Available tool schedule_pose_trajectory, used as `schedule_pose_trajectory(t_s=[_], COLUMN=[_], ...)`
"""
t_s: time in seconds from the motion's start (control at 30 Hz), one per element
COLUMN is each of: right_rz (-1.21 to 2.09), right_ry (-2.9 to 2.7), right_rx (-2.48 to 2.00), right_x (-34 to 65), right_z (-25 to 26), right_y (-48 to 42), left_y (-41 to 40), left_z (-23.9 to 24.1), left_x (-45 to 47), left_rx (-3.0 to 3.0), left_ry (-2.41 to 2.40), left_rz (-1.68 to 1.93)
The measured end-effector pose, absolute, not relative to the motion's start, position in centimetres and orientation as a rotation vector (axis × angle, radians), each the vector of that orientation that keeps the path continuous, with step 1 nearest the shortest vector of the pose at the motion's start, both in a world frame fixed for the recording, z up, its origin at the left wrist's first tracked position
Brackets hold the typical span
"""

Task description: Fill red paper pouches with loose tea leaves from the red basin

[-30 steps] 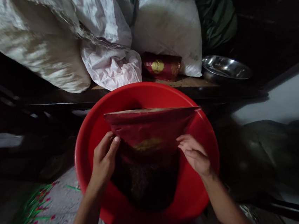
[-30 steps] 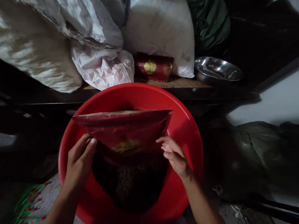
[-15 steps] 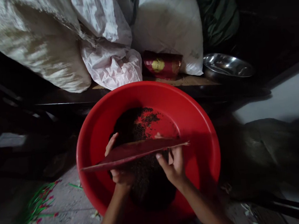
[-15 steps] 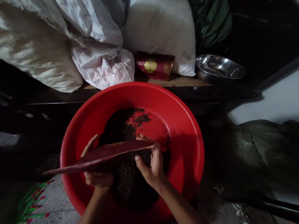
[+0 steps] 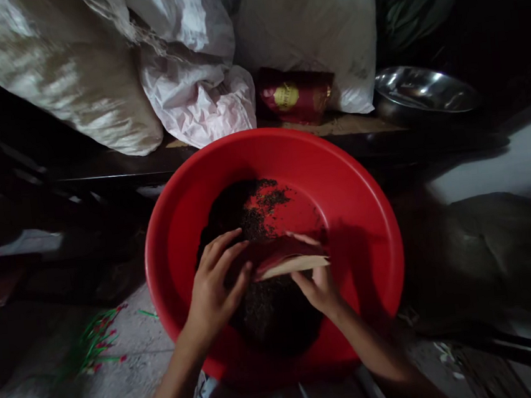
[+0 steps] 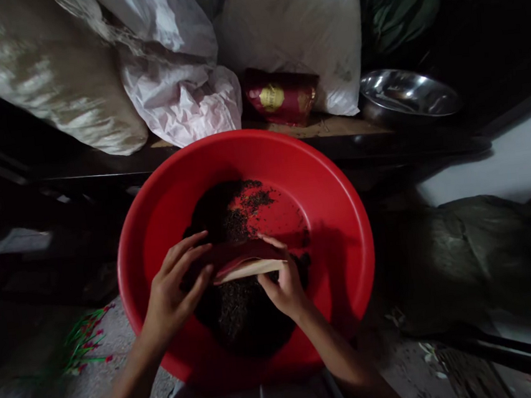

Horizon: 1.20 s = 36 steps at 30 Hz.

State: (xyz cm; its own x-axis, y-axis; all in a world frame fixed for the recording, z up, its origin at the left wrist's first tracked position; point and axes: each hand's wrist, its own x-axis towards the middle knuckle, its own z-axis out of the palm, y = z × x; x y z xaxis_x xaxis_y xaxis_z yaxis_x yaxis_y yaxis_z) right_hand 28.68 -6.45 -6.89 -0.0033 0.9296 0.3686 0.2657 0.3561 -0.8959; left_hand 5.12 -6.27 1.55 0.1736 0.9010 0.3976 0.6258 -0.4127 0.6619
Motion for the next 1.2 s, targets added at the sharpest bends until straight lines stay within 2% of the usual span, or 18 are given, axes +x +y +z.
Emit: schedule_pose_trajectory(t_s=[0.2,0.37,0.43,0.5,0.6,0.7,0.8,0.93,1.1,1.17,1.2], right_rz=[0.846,0.905,0.666,0.256,-0.176,-0.230,-0.227,-0.221,-0.091,0.068,0.154], right_ry=[-1.597,-1.614,-1.590,-1.632,-1.994,-2.296,-2.337,-2.470,-2.496,-2.295,-2.139], right_rx=[-1.043,-1.090,-1.150,-1.116,-0.950,-1.045,-1.151,-1.055,-0.689,-0.525,-0.588], right_x=[28.7,29.3,29.4,29.2,28.4,27.2,26.9,28.0,30.2,31.6,32.4], right_z=[-5.6,-6.3,-5.9,-4.8,-2.6,-1.1,-0.7,-0.9,-2.0,-3.3,-4.1], right_y=[-5.4,-5.0,-5.9,-7.4,-9.8,-10.6,-9.9,-9.1,-10.1,-9.6,-8.8], left_y=[-6.1,-6.4,-6.5,-6.4,-6.0,-5.7,-6.2,-7.2,-6.1,-5.3,-4.9], left_z=[2.5,4.1,4.4,4.8,5.5,5.9,5.5,4.1,2.7,2.6,2.7], left_x=[5.0,4.2,4.2,4.4,5.3,6.0,6.1,5.2,5.0,5.5,5.8], left_rx=[2.615,2.847,2.880,2.838,2.709,2.624,2.575,2.480,2.176,2.072,2.042], left_ry=[1.444,1.343,1.390,1.453,1.471,1.507,1.676,1.872,2.021,2.073,2.093], left_rz=[0.706,0.545,0.401,0.212,0.047,-0.071,-0.187,-0.113,0.548,0.690,0.700])
